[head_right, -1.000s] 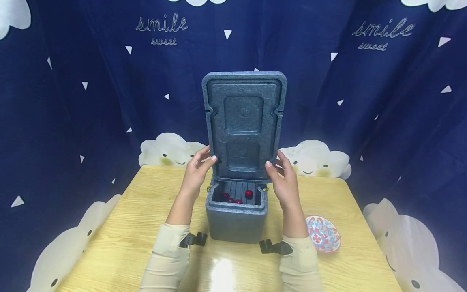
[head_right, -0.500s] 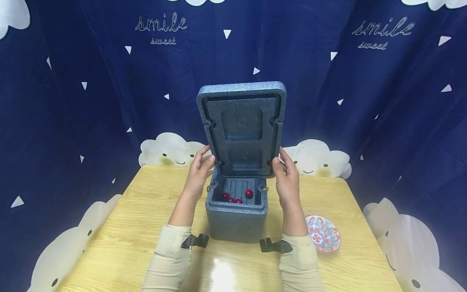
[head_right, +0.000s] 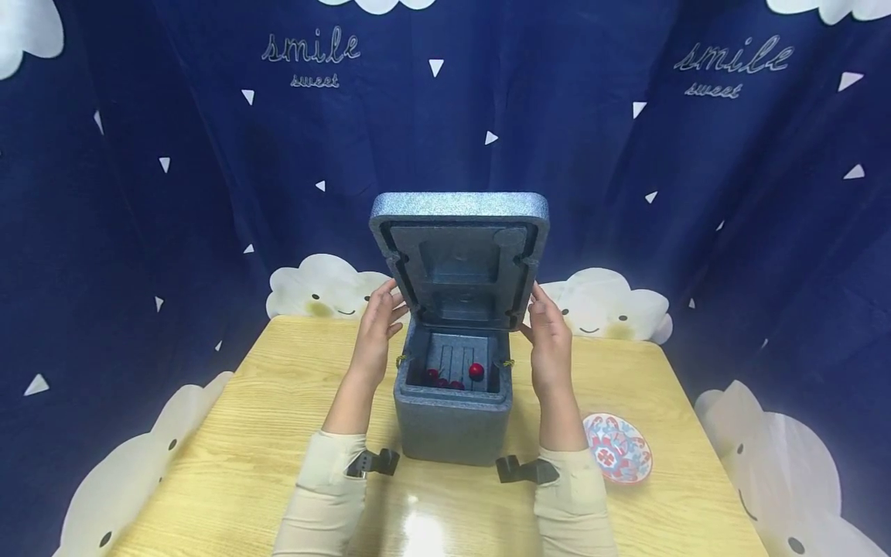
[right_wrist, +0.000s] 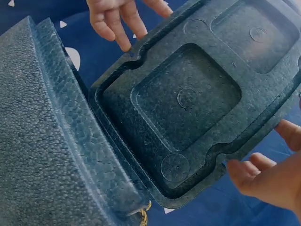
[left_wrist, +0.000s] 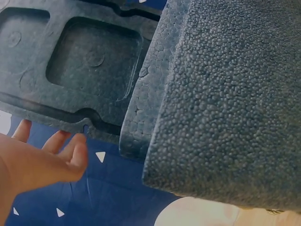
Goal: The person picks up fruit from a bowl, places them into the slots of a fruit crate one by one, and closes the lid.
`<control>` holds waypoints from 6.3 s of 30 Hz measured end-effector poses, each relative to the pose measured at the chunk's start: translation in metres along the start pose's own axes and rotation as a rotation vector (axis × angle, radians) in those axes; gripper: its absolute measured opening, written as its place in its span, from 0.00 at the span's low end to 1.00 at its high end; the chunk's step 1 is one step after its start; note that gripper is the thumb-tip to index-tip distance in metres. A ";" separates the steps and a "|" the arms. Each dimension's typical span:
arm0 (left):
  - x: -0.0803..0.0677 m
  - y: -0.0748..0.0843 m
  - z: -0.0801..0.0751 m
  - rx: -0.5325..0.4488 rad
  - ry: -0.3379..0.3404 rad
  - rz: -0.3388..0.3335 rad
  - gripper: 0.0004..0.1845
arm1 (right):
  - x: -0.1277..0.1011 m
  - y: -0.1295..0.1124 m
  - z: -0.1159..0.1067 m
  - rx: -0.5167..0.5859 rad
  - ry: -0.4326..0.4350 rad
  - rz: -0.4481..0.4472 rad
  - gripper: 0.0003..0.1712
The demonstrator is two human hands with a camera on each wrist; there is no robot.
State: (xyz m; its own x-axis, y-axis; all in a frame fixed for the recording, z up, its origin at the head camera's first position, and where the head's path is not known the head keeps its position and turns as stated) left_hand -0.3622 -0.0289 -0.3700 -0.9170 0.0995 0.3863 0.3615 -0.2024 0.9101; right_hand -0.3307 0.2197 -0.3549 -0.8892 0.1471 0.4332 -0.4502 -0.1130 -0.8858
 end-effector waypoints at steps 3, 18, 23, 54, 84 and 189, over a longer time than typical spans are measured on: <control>-0.001 0.000 0.000 -0.033 -0.020 0.015 0.30 | 0.000 -0.003 -0.001 0.048 -0.017 -0.059 0.27; -0.006 -0.004 -0.002 -0.066 0.003 0.043 0.37 | -0.002 0.003 -0.008 0.219 0.020 -0.090 0.21; -0.005 -0.001 0.001 -0.101 -0.016 0.068 0.46 | -0.002 0.002 -0.009 0.242 0.007 -0.104 0.20; -0.008 -0.014 0.000 -0.165 -0.050 0.041 0.36 | -0.010 0.018 -0.018 0.202 0.041 0.017 0.14; -0.013 -0.027 0.001 -0.112 -0.197 -0.001 0.34 | -0.019 0.031 -0.005 0.122 -0.147 0.125 0.28; 0.005 -0.097 -0.013 0.152 -0.297 -0.296 0.34 | -0.005 0.104 -0.001 -0.222 -0.288 0.246 0.28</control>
State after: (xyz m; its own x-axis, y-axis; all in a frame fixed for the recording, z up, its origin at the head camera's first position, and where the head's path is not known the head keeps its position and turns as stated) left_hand -0.4043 -0.0209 -0.4582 -0.9046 0.4115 0.1114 0.1315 0.0207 0.9911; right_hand -0.3729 0.2083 -0.4495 -0.9684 -0.1415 0.2056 -0.2216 0.1084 -0.9691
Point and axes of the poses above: each hand's wrist, its own x-axis towards the middle knuckle, its own z-axis out of the palm, y = z × x, the point moved 8 cm from there along x, towards the middle knuckle, and after that the axes turned 3 degrees about -y, right-handed, at the moved point
